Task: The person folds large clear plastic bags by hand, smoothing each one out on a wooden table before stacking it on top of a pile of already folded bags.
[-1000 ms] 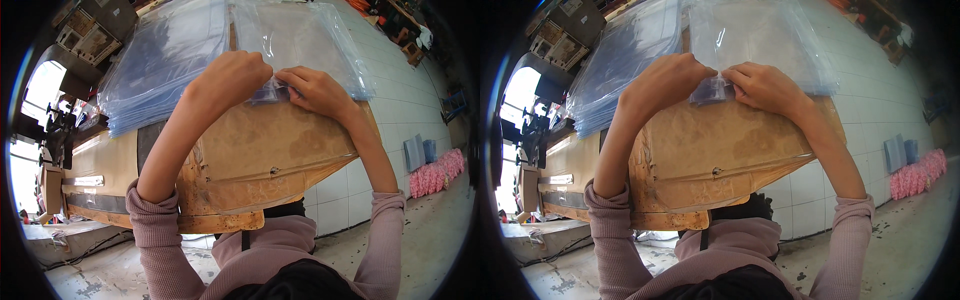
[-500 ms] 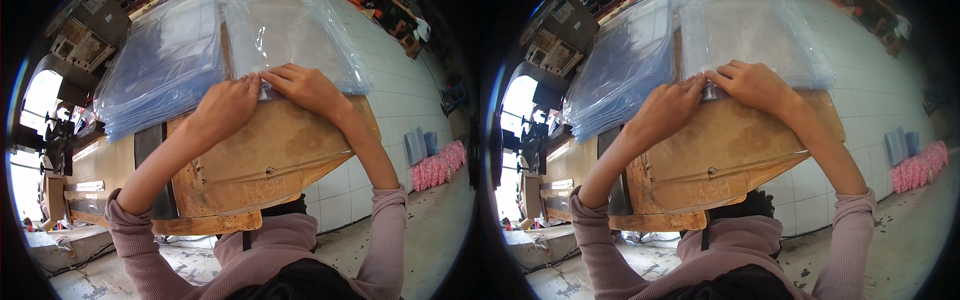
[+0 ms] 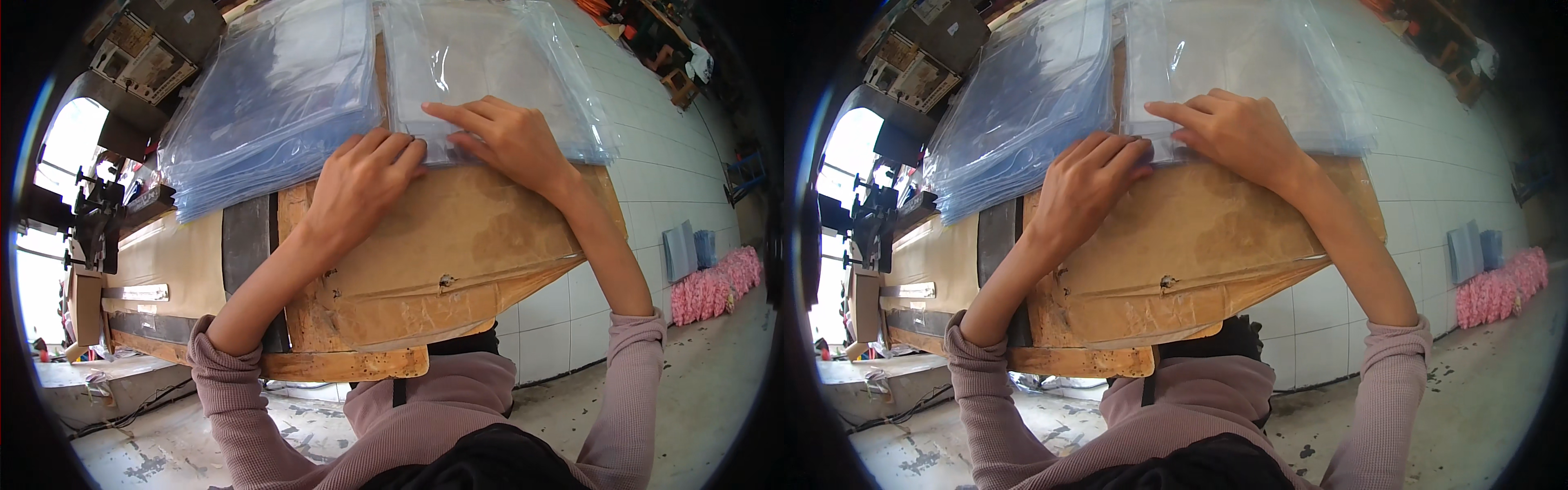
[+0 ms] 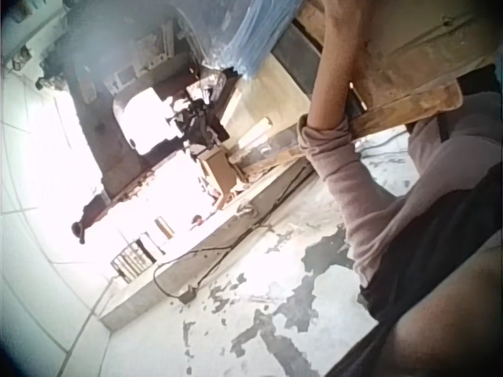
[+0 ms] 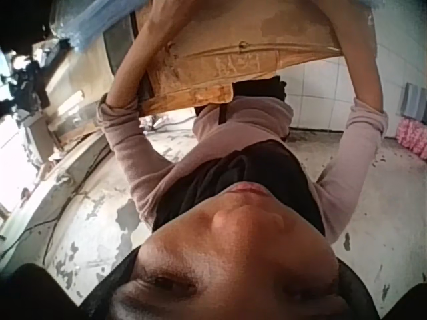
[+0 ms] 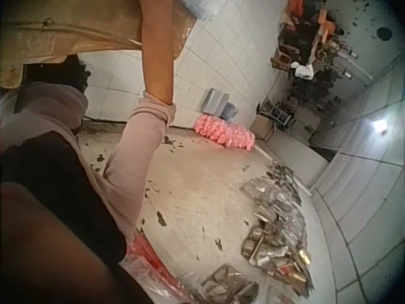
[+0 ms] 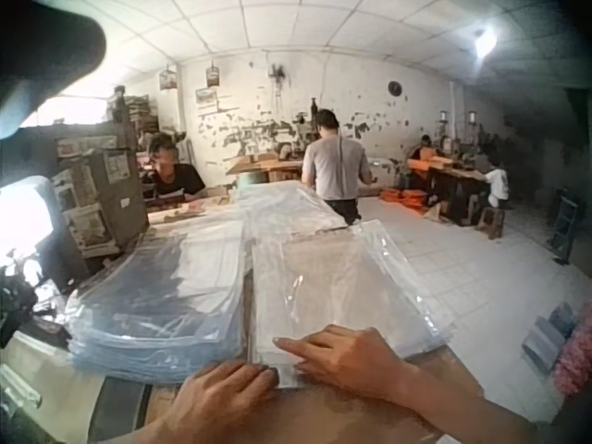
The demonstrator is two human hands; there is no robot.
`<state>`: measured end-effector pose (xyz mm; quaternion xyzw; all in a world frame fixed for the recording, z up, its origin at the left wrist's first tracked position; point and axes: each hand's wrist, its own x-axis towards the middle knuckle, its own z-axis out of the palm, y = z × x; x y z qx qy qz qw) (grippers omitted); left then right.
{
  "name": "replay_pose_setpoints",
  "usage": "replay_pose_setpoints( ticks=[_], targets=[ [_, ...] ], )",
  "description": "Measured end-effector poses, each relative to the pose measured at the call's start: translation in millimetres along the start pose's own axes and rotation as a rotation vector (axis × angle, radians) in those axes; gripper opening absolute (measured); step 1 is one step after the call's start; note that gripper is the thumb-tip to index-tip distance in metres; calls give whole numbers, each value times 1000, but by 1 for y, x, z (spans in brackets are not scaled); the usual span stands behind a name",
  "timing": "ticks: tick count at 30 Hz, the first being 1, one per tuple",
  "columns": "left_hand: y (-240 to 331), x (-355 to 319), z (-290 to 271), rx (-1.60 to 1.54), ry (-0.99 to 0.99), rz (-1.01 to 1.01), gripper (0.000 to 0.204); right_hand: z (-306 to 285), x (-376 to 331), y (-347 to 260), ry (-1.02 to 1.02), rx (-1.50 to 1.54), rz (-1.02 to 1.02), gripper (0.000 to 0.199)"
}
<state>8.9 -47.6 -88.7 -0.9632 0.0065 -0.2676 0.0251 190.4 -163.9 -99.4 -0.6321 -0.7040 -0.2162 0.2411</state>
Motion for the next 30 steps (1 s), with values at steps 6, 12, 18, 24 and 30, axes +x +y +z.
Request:
replay_pose_setpoints(
  ticks=[6, 12, 18, 24, 30],
  targets=[
    [-2, 0, 2, -67, 9, -6, 20, 9, 2, -5, 52, -23, -63, 17],
    [-1, 3, -3, -109, -44, -47, 21, 15, 1, 1, 50, 62, -103, 9],
    [-6, 2, -6, -244, -60, -95, 18, 15, 1, 5, 58, 103, -119, 12],
    [-6, 3, -5, -169, -96, -75, 13, 3, 3, 4, 163, 115, -110, 26],
    [-7, 5, -3, -60, -43, -96, 8, -11, 2, -3, 88, 133, -150, 36]
  ],
)
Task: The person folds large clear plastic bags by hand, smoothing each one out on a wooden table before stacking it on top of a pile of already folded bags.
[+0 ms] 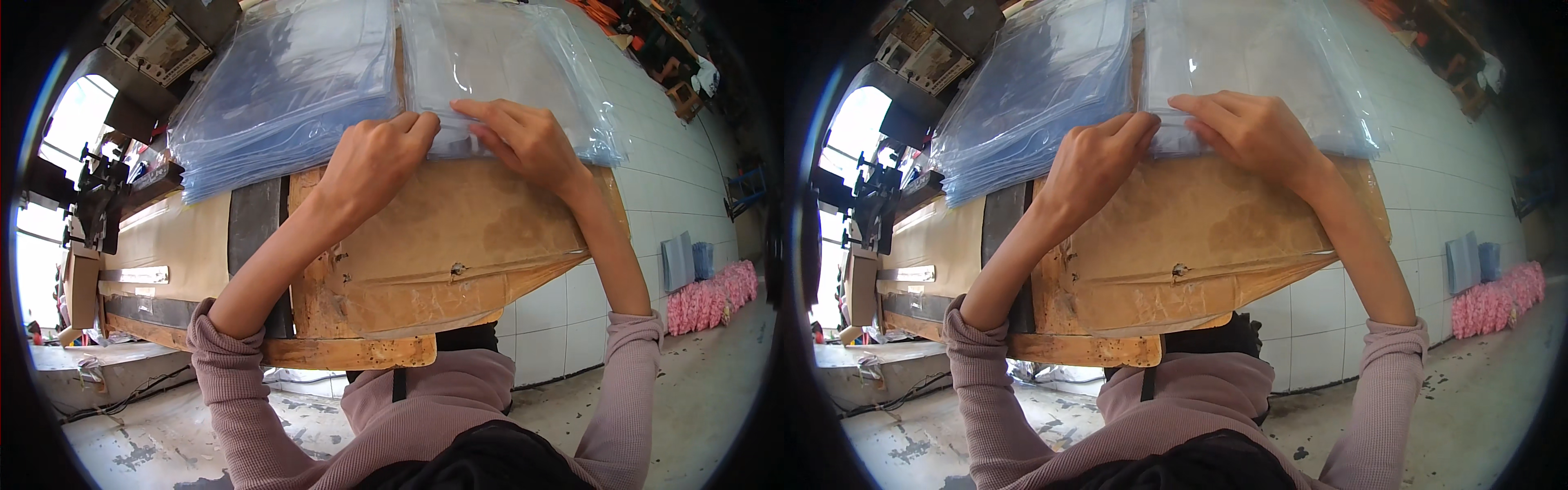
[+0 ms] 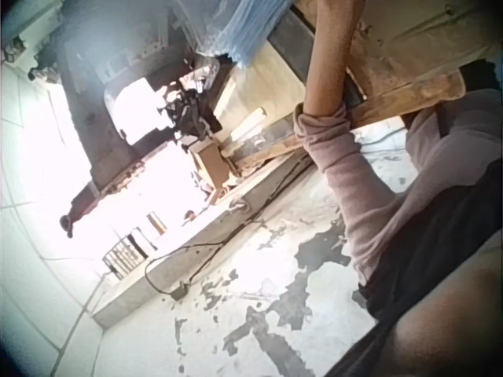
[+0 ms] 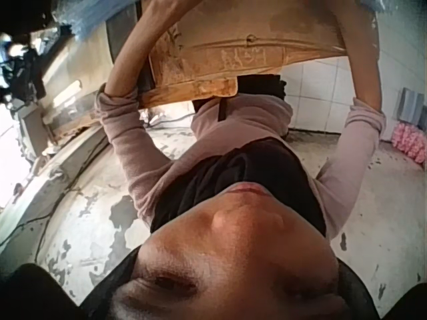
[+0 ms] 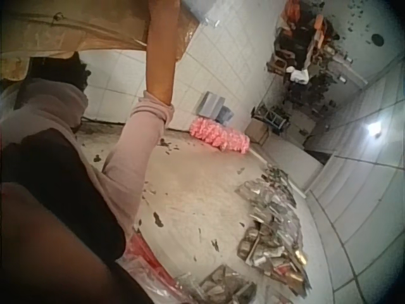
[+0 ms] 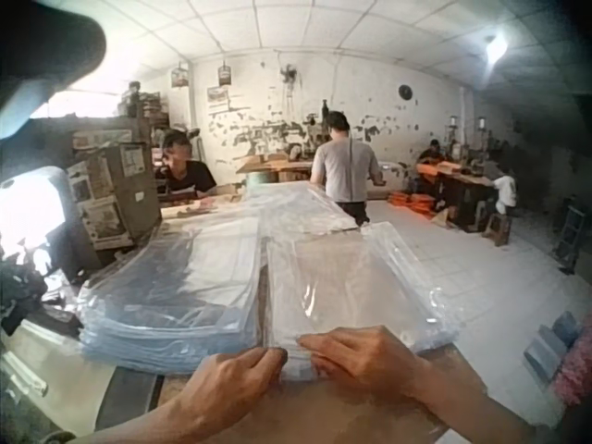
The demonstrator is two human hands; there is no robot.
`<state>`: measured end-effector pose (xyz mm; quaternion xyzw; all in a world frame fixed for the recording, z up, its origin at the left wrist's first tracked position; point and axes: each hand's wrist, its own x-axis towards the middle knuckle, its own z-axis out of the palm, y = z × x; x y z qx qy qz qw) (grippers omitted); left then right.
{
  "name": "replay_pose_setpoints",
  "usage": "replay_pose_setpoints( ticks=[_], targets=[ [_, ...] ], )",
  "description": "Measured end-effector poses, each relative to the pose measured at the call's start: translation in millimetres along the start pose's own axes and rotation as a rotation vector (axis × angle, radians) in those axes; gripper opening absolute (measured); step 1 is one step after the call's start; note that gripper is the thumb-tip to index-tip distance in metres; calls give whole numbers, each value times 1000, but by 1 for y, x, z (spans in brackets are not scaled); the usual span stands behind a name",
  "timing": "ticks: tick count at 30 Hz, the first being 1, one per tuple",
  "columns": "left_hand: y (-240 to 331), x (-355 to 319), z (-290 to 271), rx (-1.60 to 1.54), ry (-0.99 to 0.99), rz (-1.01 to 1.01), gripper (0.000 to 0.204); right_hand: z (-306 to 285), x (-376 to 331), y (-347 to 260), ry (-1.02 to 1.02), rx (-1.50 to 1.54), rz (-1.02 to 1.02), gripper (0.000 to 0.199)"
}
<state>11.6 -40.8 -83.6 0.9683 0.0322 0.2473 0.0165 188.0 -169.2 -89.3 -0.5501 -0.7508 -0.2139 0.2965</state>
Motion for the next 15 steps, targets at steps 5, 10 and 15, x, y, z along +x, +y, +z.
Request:
replay_pose_setpoints(
  ticks=[5, 10, 15],
  targets=[
    [1, 7, 5, -51, 160, 24, 10, 7, 3, -1, 88, -31, -37, 31],
    [10, 11, -4, -164, 533, 126, 18, 10, 4, 2, 187, -151, 6, 17],
    [6, 0, -5, 102, 251, 221, 19, 10, 4, 1, 201, -137, 69, 15]
  ],
)
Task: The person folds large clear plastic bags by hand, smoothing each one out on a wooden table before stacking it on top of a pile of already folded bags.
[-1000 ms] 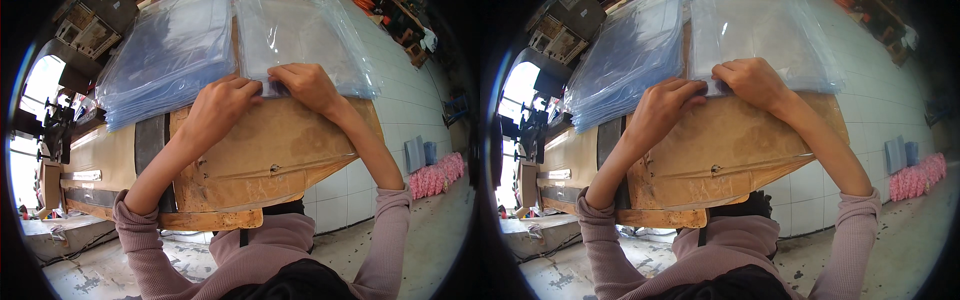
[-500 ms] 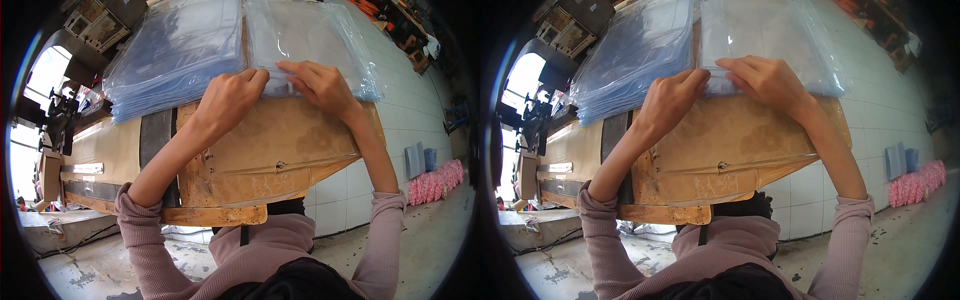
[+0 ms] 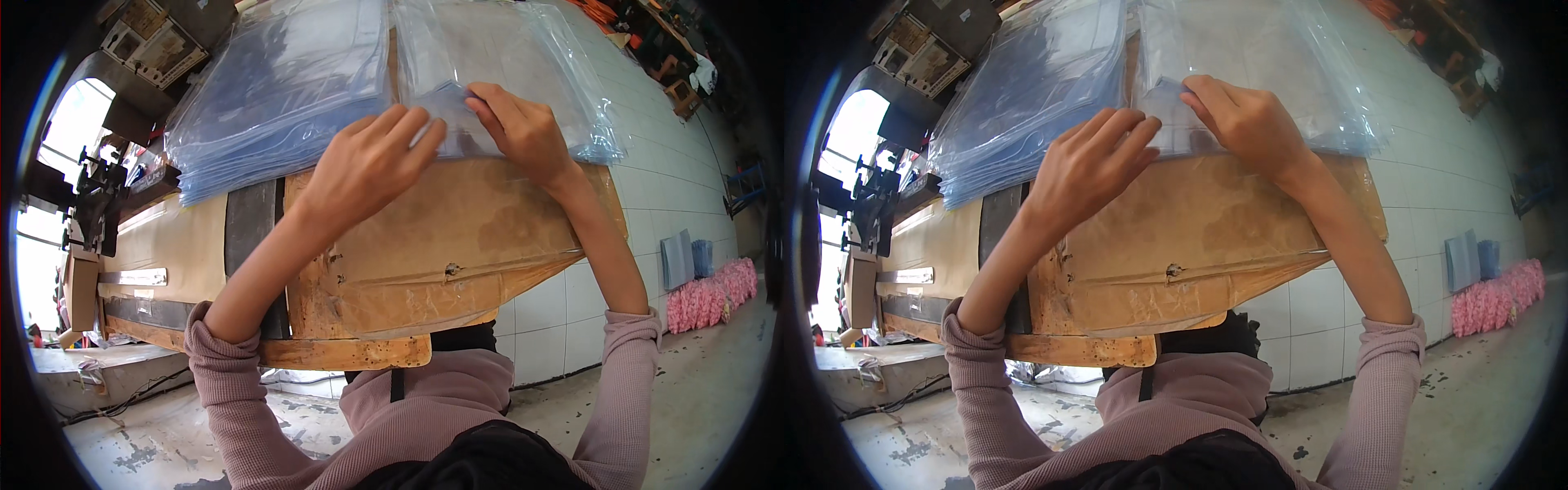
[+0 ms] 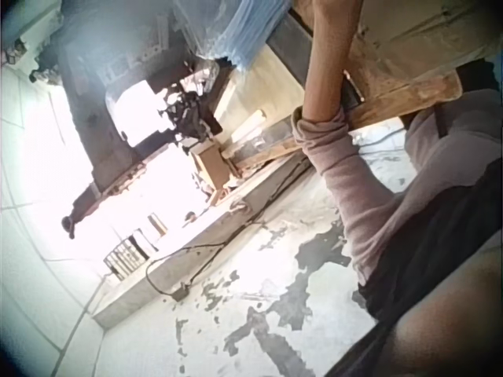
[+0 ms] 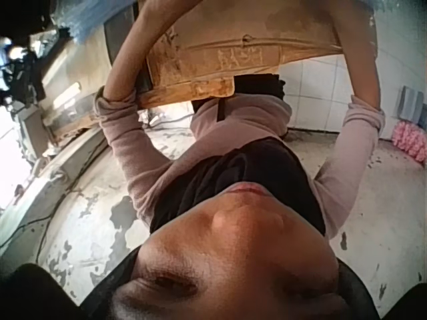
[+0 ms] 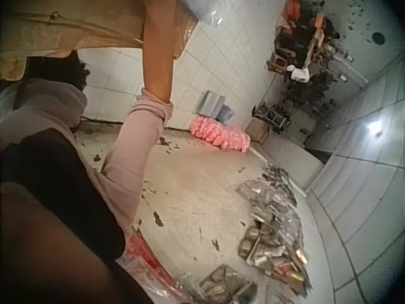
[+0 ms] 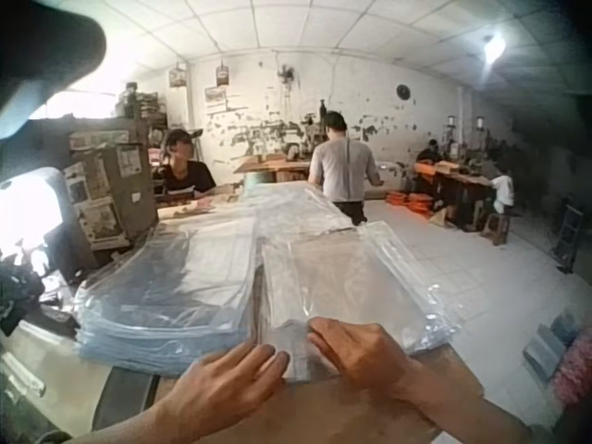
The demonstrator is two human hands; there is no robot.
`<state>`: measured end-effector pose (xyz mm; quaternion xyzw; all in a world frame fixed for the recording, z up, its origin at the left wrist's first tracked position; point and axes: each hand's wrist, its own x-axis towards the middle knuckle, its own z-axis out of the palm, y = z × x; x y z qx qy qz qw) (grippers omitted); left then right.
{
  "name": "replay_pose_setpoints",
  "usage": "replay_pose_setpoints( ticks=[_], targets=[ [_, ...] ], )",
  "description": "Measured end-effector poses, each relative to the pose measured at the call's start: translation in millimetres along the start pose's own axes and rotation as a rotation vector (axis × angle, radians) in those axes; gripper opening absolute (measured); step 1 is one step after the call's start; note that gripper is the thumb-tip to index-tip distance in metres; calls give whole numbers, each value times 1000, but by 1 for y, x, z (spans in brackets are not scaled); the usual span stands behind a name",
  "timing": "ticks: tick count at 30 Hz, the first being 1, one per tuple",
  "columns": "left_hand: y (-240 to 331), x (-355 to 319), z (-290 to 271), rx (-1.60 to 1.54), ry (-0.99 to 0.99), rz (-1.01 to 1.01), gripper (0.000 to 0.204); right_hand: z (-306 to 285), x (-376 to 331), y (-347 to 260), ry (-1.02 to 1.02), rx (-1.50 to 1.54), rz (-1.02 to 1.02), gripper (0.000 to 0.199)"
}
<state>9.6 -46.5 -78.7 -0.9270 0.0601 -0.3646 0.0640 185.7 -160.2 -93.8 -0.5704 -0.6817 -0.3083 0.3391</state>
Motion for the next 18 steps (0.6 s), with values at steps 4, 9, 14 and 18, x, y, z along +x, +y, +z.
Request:
replay_pose_setpoints(
  ticks=[4, 9, 14, 18],
  targets=[
    [4, -4, 5, 23, -136, -108, 15, -3, -1, 4, -42, 156, -50, 24],
    [-3, -1, -5, 59, -273, -115, 10, -6, -5, 8, -111, 31, -128, 30],
    [-2, 1, -11, 4, -412, -174, 22, -6, -6, 7, -131, 52, -106, 26],
    [3, 0, -3, 174, -315, -121, 15, -8, -4, 1, -139, 94, -75, 30]
  ],
)
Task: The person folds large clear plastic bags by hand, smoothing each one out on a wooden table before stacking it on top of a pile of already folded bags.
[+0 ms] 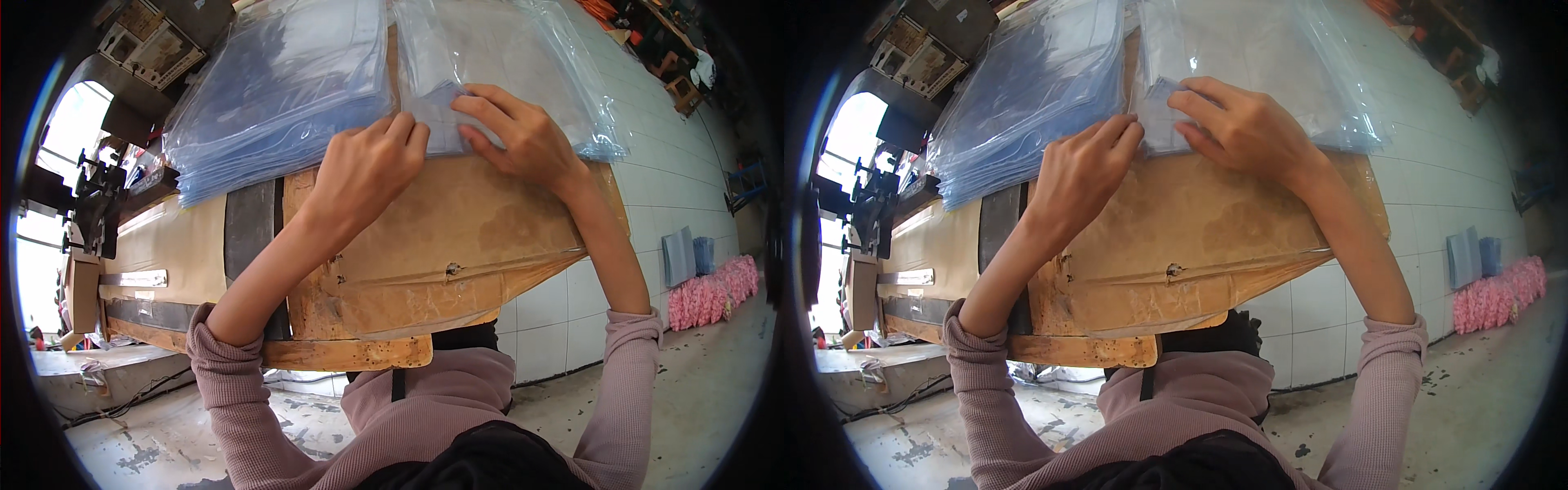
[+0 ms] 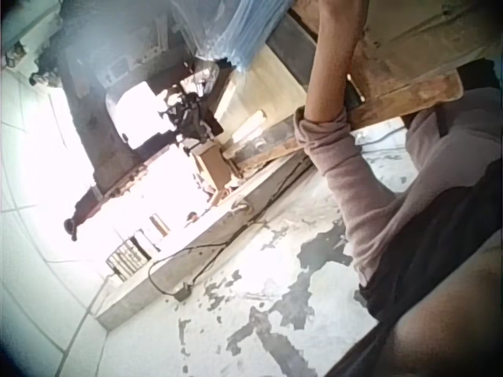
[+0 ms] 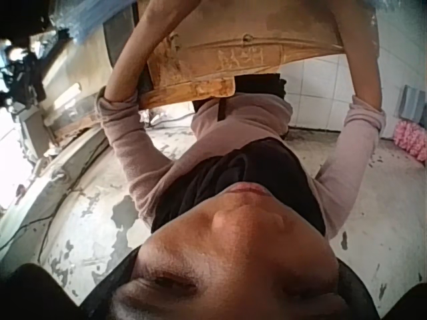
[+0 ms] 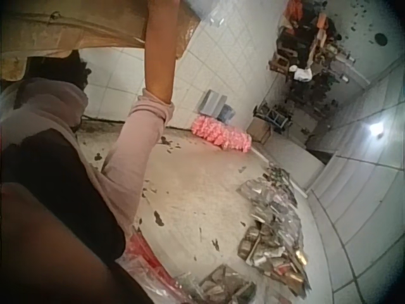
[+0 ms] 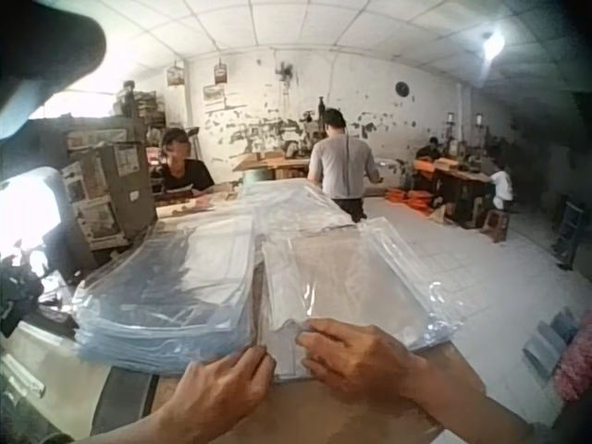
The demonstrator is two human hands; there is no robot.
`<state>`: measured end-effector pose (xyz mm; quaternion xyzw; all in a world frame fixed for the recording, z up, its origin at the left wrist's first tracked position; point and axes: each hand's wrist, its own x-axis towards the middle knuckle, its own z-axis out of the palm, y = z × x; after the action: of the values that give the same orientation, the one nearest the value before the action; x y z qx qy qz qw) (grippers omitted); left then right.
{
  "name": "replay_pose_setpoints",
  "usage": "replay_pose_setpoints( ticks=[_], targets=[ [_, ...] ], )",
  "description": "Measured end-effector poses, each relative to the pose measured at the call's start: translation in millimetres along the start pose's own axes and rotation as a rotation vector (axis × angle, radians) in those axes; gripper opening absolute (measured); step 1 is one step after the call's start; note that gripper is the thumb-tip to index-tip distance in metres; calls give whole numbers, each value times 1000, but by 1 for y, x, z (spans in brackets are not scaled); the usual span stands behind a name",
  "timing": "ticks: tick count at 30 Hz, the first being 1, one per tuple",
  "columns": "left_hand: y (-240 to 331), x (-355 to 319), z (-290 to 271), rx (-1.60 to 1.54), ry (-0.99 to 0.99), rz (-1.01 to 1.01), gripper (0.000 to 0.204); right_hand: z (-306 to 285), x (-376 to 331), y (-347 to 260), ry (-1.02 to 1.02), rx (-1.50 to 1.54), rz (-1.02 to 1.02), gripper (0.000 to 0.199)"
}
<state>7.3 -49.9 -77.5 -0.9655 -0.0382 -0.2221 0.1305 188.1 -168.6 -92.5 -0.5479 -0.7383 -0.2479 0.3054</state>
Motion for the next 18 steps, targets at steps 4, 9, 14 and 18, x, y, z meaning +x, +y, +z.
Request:
replay_pose_setpoints(
  ticks=[4, 9, 14, 18],
  targets=[
    [-9, 4, 2, -70, 210, -62, 16, -2, 5, -6, -26, -88, 27, 38],
    [-11, 6, 12, -260, 373, -67, 22, 7, 1, 3, 6, -193, -8, 37],
    [-19, 2, 21, -51, 537, 263, 24, 5, 2, 7, 87, -115, 49, 39],
    [-3, 6, 15, -41, 525, 306, 23, 10, 5, 15, 101, -103, 80, 44]
  ],
)
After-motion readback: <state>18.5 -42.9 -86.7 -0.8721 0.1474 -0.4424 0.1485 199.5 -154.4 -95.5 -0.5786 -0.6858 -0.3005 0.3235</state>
